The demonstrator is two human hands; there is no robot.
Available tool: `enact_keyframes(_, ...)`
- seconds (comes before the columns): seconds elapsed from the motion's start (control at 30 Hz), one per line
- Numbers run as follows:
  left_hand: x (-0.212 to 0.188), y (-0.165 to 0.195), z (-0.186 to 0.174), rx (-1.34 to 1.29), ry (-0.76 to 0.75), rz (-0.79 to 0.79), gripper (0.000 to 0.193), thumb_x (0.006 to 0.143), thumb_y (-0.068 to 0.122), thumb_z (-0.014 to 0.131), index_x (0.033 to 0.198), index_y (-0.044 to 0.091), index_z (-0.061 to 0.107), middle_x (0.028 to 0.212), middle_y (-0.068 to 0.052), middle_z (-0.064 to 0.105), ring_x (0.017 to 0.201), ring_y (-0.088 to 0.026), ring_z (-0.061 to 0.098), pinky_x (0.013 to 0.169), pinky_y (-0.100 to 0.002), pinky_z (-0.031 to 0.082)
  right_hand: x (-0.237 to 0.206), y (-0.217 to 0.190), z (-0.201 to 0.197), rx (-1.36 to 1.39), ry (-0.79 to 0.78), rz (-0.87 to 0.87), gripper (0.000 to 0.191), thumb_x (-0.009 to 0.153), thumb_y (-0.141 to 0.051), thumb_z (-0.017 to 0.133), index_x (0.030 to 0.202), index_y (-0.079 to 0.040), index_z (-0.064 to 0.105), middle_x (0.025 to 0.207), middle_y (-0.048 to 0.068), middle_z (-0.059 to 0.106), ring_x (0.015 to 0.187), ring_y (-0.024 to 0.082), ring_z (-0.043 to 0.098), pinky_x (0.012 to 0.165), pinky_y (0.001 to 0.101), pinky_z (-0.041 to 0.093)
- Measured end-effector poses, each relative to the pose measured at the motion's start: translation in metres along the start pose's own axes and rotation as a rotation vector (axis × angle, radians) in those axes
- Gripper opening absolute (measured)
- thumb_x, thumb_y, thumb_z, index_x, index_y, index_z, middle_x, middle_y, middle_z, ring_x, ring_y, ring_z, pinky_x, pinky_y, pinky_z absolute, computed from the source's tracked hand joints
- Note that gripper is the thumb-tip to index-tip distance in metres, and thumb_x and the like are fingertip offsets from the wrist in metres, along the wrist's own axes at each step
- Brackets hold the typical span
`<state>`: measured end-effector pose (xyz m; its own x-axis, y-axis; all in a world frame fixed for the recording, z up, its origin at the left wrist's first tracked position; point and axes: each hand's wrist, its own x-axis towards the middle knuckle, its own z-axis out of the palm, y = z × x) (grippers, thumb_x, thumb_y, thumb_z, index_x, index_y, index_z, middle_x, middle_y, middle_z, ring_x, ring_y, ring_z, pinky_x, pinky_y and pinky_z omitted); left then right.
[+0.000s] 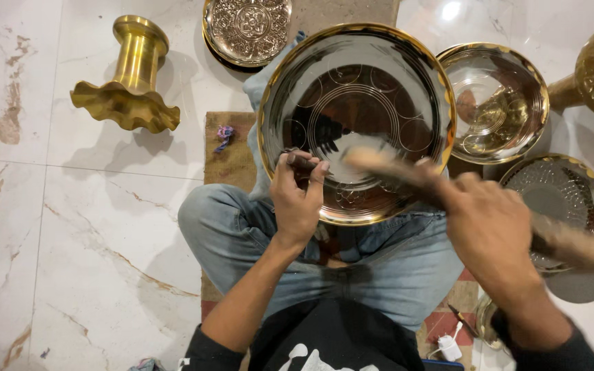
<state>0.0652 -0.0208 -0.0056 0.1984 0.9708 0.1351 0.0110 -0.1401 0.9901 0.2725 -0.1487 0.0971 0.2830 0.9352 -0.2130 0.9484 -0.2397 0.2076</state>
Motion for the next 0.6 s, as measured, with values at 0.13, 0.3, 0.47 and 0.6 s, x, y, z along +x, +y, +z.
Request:
enact_keyframes(0.13, 0.018, 0.005, -0.009, 0.080, -0.283, -0.015, 0.026, 0.096, 0.011, 0.075, 0.113, 0.004, 0.058, 0.102, -0.010, 0.069, 0.090, -0.018, 0.071, 0.081, -0.030, 0.060, -0.031, 0.009, 0.043, 0.517, 0.270, 0.282, 0.075, 0.085, -0.018, 0.079, 0.153, -0.021, 0.048, 0.107, 0.018, 0.069, 0.093, 0.033, 0.069, 0.077, 0.0448, 0.056)
enact_keyframes(0.3, 0.060, 0.001, 0.014, 0.089, -0.972, 0.239, 0.048, 0.090, 0.008, 0.076, 0.134, 0.008, 0.058, 0.117, -0.015, 0.072, 0.106, -0.026, 0.075, 0.090, -0.037, 0.061, -0.074, -0.012, 0.116, 1.146, 0.361, 0.613, 0.062, 0.094, -0.023, 0.086, 0.129, 0.007, 0.046, 0.117, 0.016, 0.068, 0.103, 0.024, 0.066, 0.096, 0.0366, 0.052)
enact_keyframes(0.47, 0.081, -0.001, 0.052, 0.146, -1.542, 0.364, 0.058, 0.085, 0.014, 0.080, 0.138, 0.012, 0.059, 0.121, -0.011, 0.073, 0.104, -0.028, 0.073, 0.088, -0.042, 0.057, -0.132, -0.016, 0.143, 1.146, 0.200, 0.728, 0.068, 0.088, -0.018, 0.075, 0.144, 0.002, 0.040, 0.105, 0.016, 0.065, 0.087, 0.024, 0.066, 0.080, 0.0352, 0.052)
enact_keyframes(0.6, 0.086, -0.007, 0.065, 0.154, -1.836, 0.280, 0.062, 0.084, 0.015, 0.075, 0.143, 0.021, 0.059, 0.113, -0.004, 0.077, 0.098, -0.022, 0.076, 0.086, -0.038, 0.058, -0.155, -0.031, 0.159, 1.604, 0.156, 0.582, 0.038, 0.098, -0.018, 0.069, 0.122, 0.005, 0.051, 0.091, 0.016, 0.067, 0.079, 0.023, 0.069, 0.075, 0.0346, 0.058)
